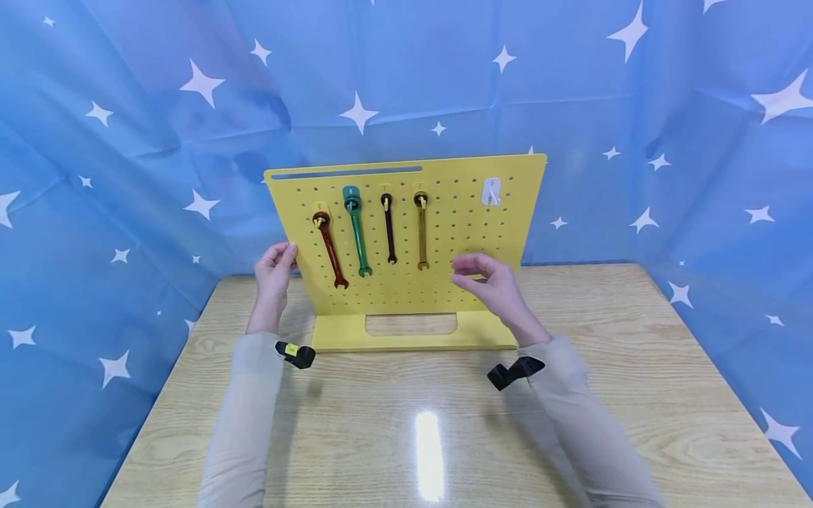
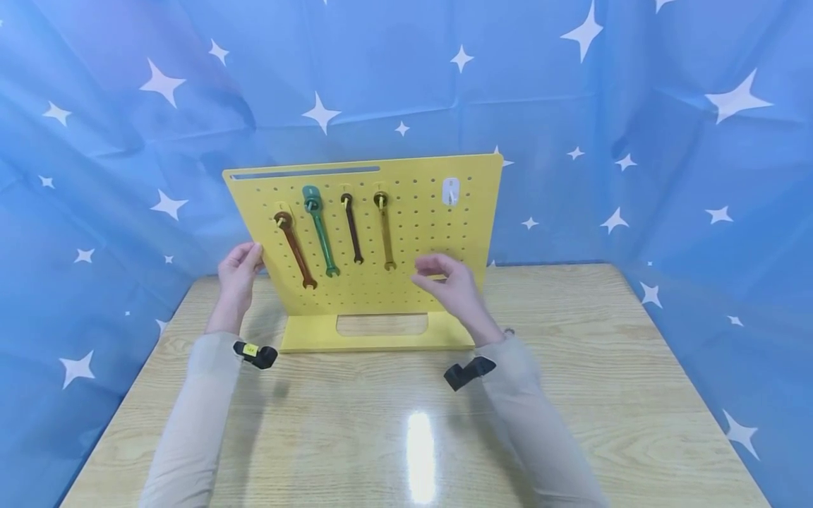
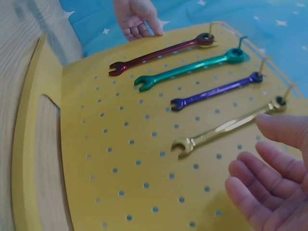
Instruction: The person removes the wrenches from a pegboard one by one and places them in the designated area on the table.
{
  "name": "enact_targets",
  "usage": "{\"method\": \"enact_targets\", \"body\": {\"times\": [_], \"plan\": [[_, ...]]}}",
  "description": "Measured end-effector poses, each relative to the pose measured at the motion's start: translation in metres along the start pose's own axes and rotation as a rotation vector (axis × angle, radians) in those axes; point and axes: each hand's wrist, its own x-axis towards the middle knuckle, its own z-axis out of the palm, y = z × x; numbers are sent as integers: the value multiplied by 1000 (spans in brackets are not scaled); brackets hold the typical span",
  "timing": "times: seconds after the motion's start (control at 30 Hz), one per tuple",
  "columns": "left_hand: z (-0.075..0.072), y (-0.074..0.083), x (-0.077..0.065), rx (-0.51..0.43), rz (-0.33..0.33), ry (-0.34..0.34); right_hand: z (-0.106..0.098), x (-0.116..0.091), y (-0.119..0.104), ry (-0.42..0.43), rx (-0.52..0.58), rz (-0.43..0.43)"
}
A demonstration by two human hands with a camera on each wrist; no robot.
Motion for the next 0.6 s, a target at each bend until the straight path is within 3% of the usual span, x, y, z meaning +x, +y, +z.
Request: {"method": "enact_targets", "body": {"times": [0.47,0.6], "plan": [[-1,0,0,9,2,-16,24,29,-16,1,70,-23],[-1,1,0,10,-2,-13,28,29,-35,-7,89,-3]]}}
